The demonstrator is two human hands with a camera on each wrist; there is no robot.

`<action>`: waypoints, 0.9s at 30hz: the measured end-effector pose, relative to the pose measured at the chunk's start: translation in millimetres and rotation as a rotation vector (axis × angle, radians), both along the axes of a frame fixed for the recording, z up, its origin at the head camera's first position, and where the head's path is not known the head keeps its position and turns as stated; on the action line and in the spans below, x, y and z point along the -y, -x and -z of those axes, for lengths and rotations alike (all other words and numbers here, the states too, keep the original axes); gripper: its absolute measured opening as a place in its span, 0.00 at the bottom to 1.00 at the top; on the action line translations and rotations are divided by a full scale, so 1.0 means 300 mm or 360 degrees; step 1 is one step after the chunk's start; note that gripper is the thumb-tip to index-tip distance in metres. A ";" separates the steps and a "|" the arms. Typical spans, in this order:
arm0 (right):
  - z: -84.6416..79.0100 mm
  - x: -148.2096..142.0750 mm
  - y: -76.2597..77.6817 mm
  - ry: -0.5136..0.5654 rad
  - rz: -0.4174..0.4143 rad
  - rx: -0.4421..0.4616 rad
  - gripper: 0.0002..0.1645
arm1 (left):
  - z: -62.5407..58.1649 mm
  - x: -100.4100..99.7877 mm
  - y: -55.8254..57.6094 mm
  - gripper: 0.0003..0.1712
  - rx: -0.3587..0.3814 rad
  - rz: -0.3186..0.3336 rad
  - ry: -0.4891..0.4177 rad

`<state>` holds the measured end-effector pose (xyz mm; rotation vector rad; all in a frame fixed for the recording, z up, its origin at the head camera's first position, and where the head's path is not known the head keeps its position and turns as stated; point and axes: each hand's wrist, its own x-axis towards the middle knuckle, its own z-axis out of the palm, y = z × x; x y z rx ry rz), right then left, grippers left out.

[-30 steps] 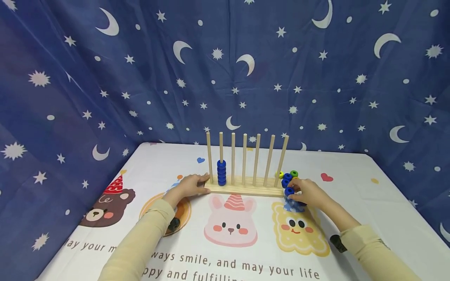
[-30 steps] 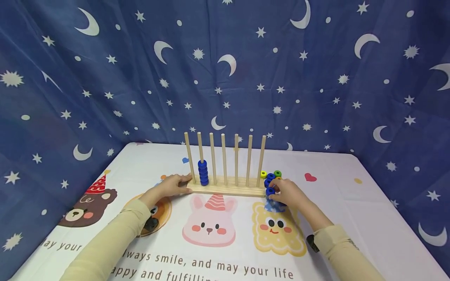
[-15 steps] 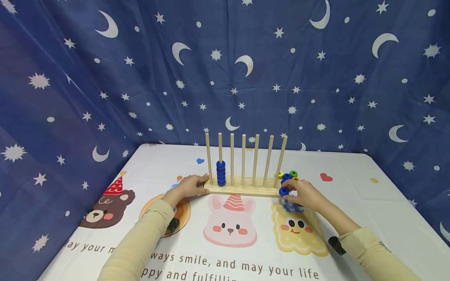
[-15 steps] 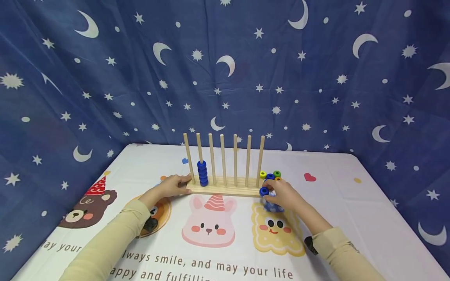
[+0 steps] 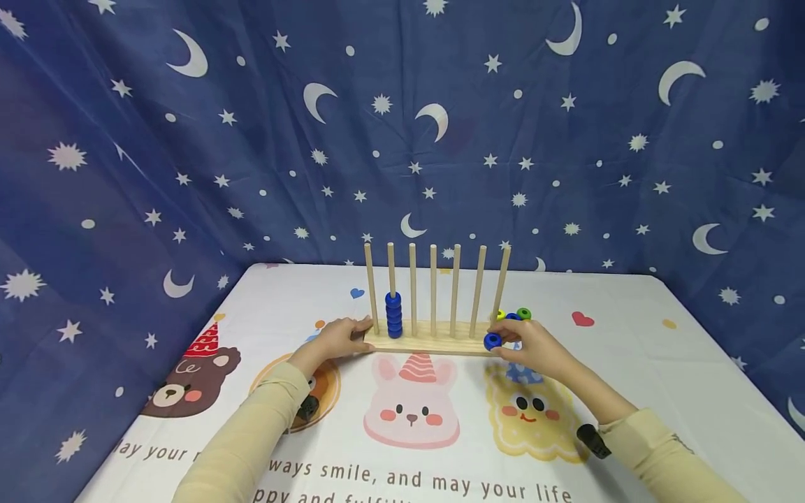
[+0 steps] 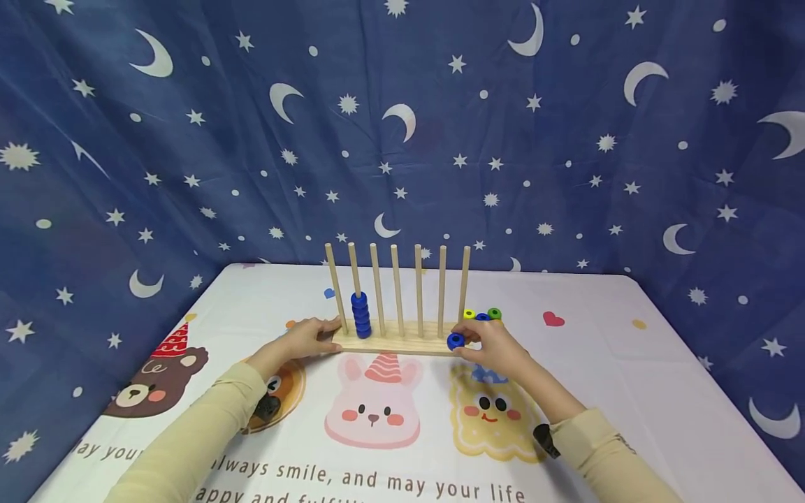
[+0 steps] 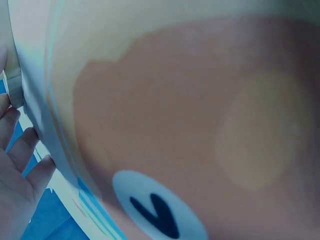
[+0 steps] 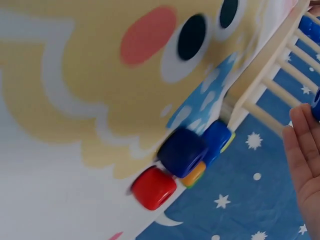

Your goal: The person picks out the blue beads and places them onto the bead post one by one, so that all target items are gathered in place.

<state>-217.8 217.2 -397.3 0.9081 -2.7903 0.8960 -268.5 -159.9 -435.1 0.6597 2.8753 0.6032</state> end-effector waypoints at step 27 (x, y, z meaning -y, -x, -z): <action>-0.066 0.158 -0.106 0.0273 0.0115 -0.0223 0.20 | -0.010 0.002 0.004 0.38 0.0081 -0.0021 -0.0037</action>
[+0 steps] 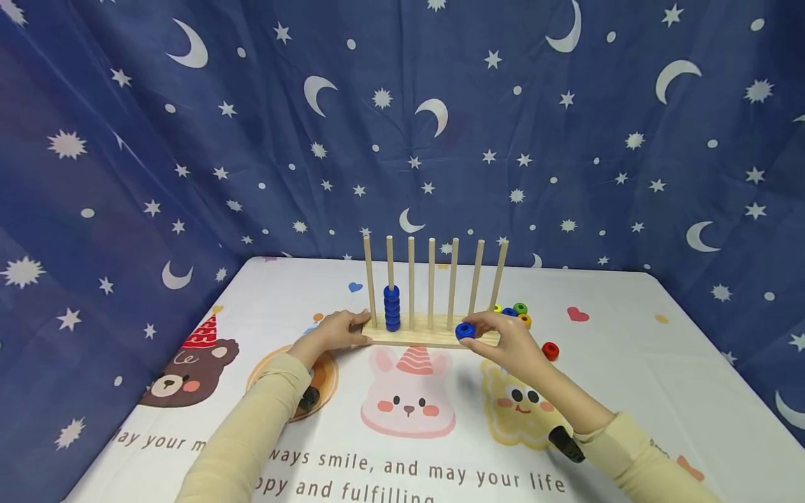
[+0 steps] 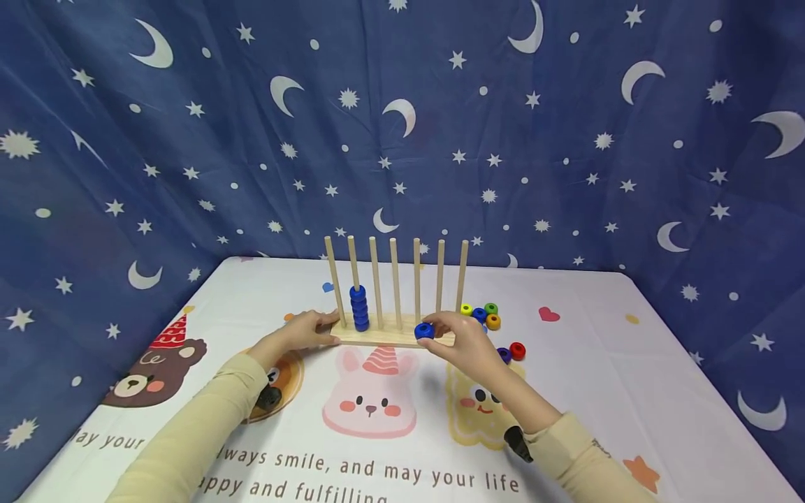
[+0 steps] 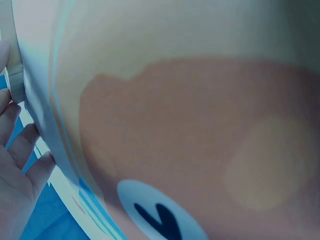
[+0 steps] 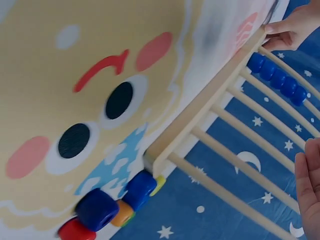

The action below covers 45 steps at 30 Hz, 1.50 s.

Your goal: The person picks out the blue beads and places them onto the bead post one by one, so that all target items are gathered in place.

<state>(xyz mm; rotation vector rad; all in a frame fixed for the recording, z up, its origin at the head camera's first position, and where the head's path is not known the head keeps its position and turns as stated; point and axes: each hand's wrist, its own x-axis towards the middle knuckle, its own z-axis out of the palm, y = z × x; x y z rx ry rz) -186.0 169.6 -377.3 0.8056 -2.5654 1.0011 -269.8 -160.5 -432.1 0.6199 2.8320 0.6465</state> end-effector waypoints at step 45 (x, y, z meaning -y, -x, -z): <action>-0.007 0.192 0.074 0.0131 -0.0194 -0.0062 0.21 | 0.002 -0.003 -0.005 0.37 -0.0049 -0.0005 0.0048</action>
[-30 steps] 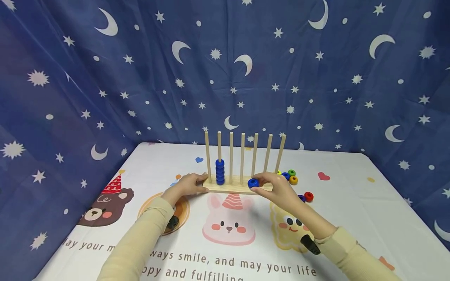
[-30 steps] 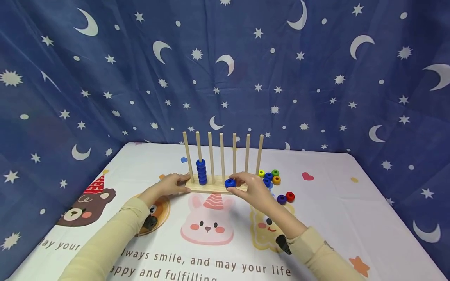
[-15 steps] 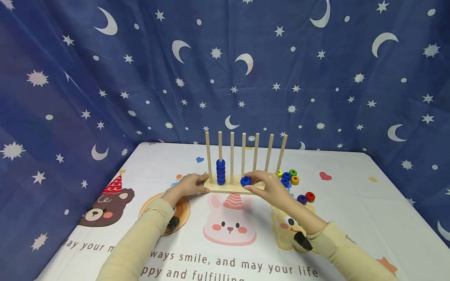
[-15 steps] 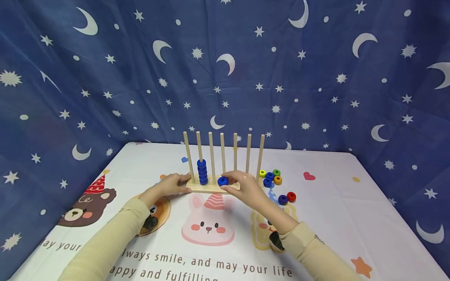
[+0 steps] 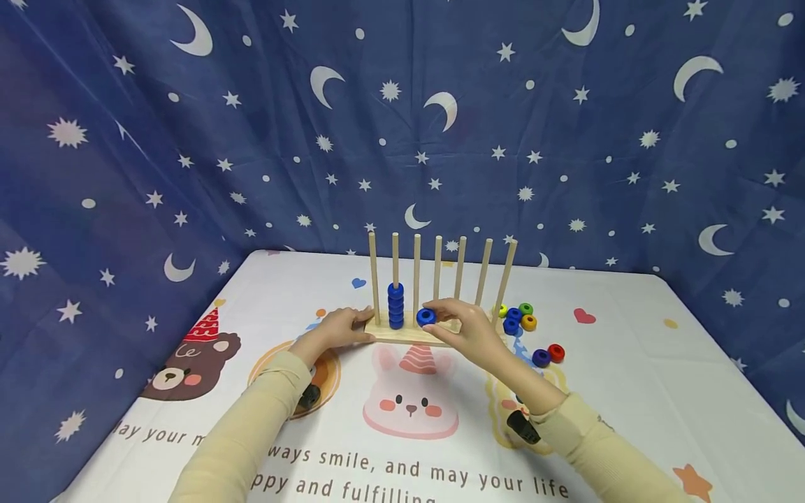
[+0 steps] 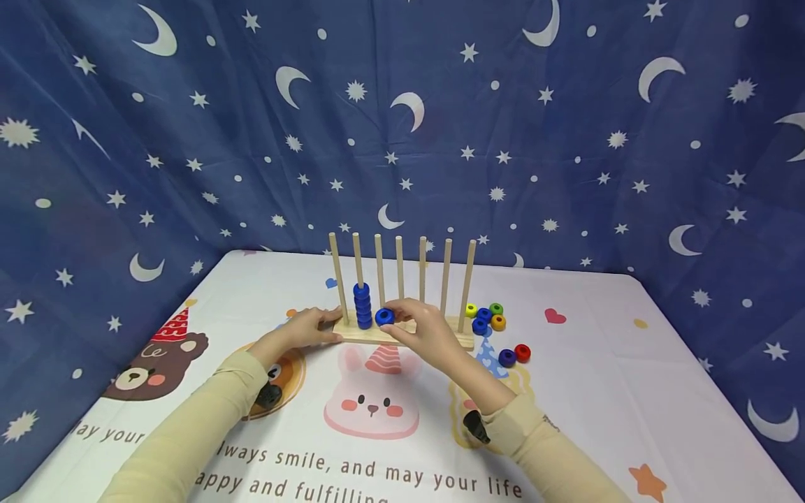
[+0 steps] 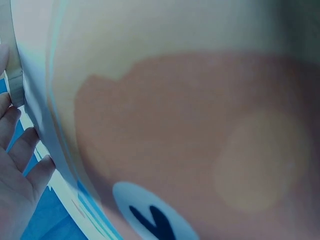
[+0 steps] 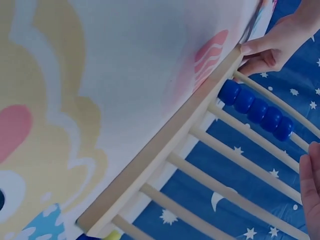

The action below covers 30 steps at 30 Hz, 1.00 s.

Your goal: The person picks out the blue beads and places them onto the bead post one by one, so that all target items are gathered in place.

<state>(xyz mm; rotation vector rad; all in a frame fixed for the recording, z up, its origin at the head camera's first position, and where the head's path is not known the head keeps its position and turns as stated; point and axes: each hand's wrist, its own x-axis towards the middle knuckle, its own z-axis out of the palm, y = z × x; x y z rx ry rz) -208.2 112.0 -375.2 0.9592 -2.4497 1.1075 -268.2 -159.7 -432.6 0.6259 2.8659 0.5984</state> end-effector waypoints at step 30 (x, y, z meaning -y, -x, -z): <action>-0.119 0.105 0.050 0.0129 -0.0084 -0.0155 0.20 | -0.004 -0.002 0.003 0.38 0.0026 -0.0047 0.0001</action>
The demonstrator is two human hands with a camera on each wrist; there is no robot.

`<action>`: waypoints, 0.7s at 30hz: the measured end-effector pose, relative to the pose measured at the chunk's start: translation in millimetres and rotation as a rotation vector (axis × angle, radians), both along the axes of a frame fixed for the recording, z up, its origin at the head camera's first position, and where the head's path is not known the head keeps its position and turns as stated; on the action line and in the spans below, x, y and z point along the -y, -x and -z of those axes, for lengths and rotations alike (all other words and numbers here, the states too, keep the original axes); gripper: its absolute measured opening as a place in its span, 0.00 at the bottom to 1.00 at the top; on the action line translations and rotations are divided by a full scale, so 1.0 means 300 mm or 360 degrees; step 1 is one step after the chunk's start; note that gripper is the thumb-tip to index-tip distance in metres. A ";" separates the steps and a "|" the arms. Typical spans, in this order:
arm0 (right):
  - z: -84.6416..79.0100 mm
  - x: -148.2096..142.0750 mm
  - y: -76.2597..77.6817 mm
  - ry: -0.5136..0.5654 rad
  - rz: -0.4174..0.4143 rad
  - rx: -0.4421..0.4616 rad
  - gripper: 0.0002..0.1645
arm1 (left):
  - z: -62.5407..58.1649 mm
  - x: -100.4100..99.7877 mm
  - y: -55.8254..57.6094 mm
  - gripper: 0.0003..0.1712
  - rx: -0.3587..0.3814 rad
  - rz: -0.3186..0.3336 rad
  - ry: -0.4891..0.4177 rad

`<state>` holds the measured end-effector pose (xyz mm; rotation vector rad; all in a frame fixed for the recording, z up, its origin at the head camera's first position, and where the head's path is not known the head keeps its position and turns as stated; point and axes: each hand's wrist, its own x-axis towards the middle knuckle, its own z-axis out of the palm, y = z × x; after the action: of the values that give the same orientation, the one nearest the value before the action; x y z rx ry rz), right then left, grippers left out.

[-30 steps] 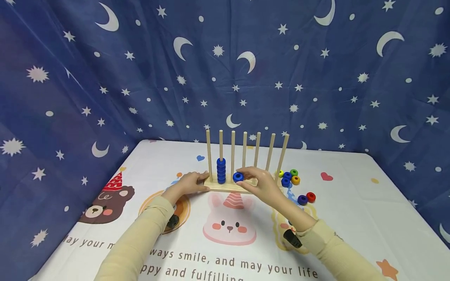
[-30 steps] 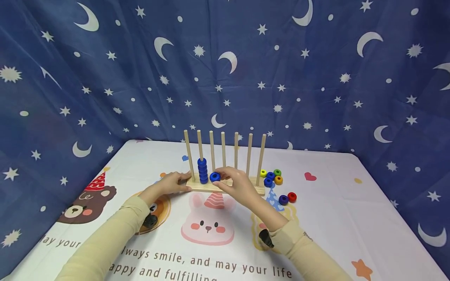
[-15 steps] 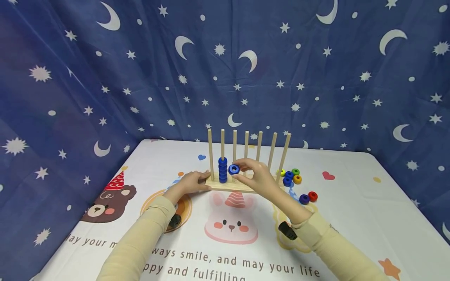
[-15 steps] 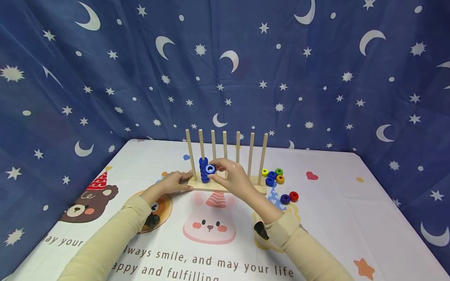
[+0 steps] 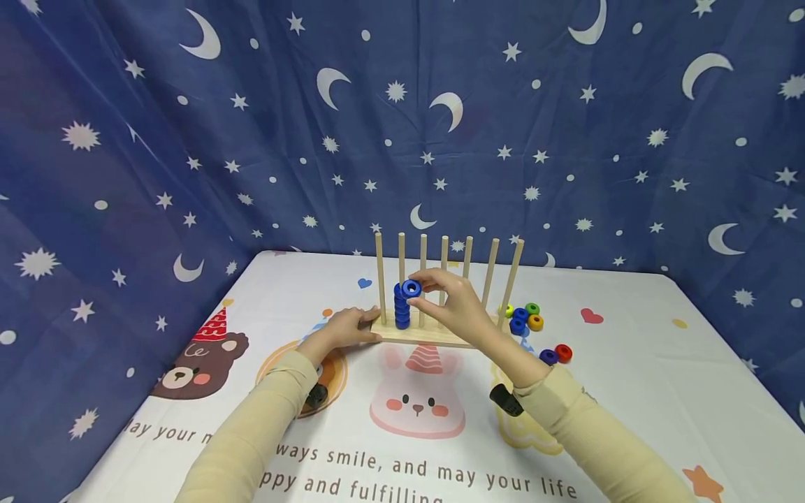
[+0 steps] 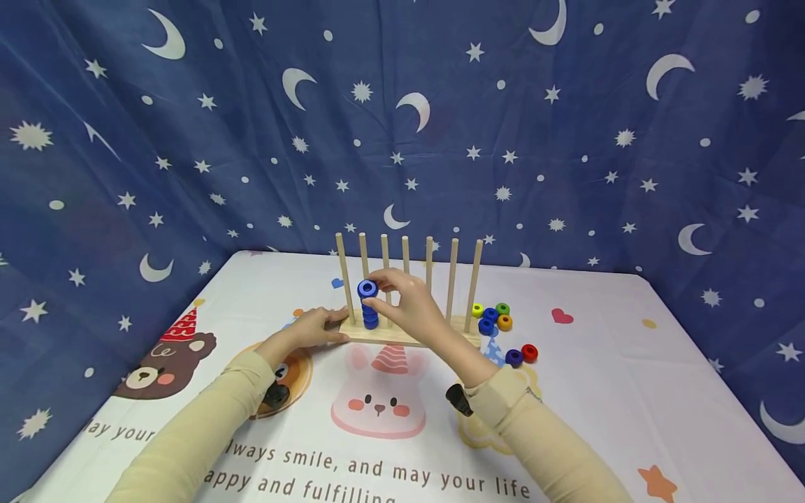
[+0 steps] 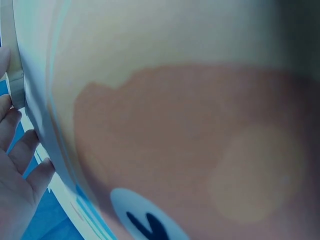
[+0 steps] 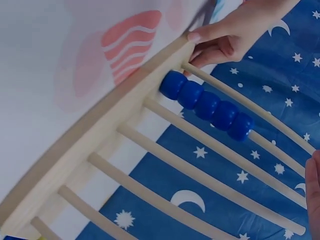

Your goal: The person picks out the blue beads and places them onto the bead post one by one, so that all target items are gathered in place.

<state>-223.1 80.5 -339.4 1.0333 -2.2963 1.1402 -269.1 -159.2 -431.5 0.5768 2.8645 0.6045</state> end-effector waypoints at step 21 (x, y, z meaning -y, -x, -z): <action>-0.133 0.022 0.072 0.0035 -0.0023 -0.0078 0.20 | -0.005 0.002 -0.002 0.38 0.0004 -0.0004 -0.0004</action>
<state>-244.7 74.0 -299.4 1.0594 -2.2371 1.1311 -268.4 -160.0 -430.1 0.5722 2.8629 0.6091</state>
